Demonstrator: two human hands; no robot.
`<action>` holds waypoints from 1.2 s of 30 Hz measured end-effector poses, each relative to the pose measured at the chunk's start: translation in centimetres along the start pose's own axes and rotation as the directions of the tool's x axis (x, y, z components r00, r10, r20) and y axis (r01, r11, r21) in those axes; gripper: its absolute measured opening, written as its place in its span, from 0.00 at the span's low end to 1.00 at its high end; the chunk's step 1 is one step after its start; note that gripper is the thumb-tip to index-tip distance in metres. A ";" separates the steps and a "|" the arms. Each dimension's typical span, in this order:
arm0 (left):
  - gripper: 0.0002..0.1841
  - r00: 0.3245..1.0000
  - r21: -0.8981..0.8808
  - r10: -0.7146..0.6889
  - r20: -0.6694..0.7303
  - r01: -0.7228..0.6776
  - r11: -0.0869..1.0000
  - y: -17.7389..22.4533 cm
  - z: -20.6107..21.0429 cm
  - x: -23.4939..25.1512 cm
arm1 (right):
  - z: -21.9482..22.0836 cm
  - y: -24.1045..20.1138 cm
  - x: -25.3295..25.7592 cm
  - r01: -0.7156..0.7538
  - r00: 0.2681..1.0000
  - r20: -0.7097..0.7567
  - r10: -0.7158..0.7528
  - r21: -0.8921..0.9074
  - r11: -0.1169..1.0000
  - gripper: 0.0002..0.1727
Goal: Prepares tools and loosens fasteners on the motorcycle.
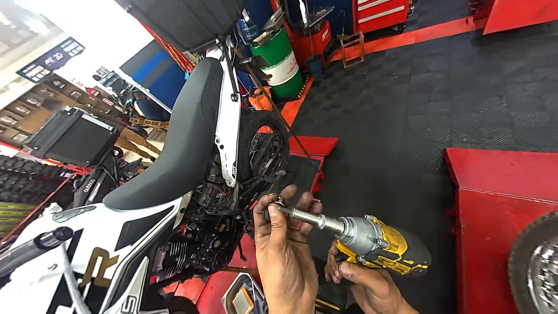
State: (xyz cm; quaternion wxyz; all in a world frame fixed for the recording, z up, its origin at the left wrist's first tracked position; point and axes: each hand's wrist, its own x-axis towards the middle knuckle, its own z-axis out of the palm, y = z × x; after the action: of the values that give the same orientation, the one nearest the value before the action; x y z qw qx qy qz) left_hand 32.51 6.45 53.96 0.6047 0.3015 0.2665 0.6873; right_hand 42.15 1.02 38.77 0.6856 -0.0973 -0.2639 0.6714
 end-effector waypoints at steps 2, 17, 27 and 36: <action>0.12 1.000 -0.007 0.007 -0.013 -0.007 1.000 -0.1 -0.1 0.0 | 0.2 -0.1 0.0 0.019 1.000 -0.019 -0.020 -0.055 0.998 0.12; 0.13 0.945 0.201 0.326 0.019 -0.323 0.925 -1.4 -1.0 0.6 | 1.8 -0.9 -1.0 0.012 0.987 -0.149 -0.063 -0.321 0.947 0.10; 0.18 0.911 0.316 0.324 0.257 -0.395 0.862 -2.3 -1.6 -0.2 | 2.0 -0.7 -0.3 0.045 0.996 -0.071 -0.053 -0.108 0.993 0.09; 0.27 0.889 0.153 0.175 0.422 -0.260 0.954 -0.3 -2.3 0.5 | 0.9 -0.2 1.2 0.030 0.990 0.130 -0.046 0.119 0.992 0.12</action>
State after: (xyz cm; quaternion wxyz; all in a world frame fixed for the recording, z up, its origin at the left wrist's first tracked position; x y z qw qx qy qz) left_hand 30.97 7.01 52.24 0.5312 0.5256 0.1696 0.6425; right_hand 41.86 1.96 39.89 0.6837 -0.0074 -0.2712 0.6775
